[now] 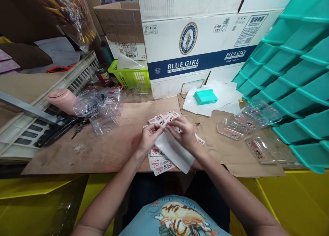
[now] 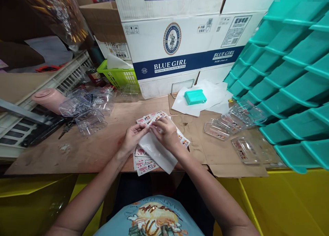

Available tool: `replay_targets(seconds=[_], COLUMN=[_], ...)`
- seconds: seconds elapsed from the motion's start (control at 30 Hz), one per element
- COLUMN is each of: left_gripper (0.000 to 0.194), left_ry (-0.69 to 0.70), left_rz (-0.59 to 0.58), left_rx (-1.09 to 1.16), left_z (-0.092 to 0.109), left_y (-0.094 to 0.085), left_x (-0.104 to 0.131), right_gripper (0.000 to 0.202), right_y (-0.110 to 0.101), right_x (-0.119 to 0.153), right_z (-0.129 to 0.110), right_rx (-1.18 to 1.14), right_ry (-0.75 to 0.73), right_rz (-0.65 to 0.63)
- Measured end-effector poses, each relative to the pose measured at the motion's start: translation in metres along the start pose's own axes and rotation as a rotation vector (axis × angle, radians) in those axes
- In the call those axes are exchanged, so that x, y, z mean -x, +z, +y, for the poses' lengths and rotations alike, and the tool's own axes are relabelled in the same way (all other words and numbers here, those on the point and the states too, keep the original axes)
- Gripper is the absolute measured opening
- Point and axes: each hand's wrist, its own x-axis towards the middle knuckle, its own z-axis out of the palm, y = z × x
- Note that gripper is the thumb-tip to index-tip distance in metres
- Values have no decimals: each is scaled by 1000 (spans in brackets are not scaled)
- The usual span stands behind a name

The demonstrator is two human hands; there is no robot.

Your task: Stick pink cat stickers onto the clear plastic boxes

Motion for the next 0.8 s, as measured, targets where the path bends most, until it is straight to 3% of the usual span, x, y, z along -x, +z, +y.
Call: replay_targets(seconds=[0.17, 0.4, 0.53, 0.7, 0.8], left_gripper=[23, 19, 21, 22, 37], left_ry=[7, 126, 149, 239, 373], left_rz=[-24, -71, -85, 82, 188], left_rx=[120, -4, -106, -376, -546], left_z=[0, -3, -10, -12, -2], left_y=[2, -1, -5, -18, -7], left_x=[3, 4, 4, 2, 2], right_gripper=[16, 18, 21, 29, 25], right_y=[11, 14, 16, -4, -15], right_x=[8, 2, -1, -10, -13], right_z=[-9, -5, 7, 32, 25], right_rx=[-9, -181, -241, -266, -228], right_ry=[-16, 89, 219, 344, 332], right_rz=[-32, -30, 82, 314, 436])
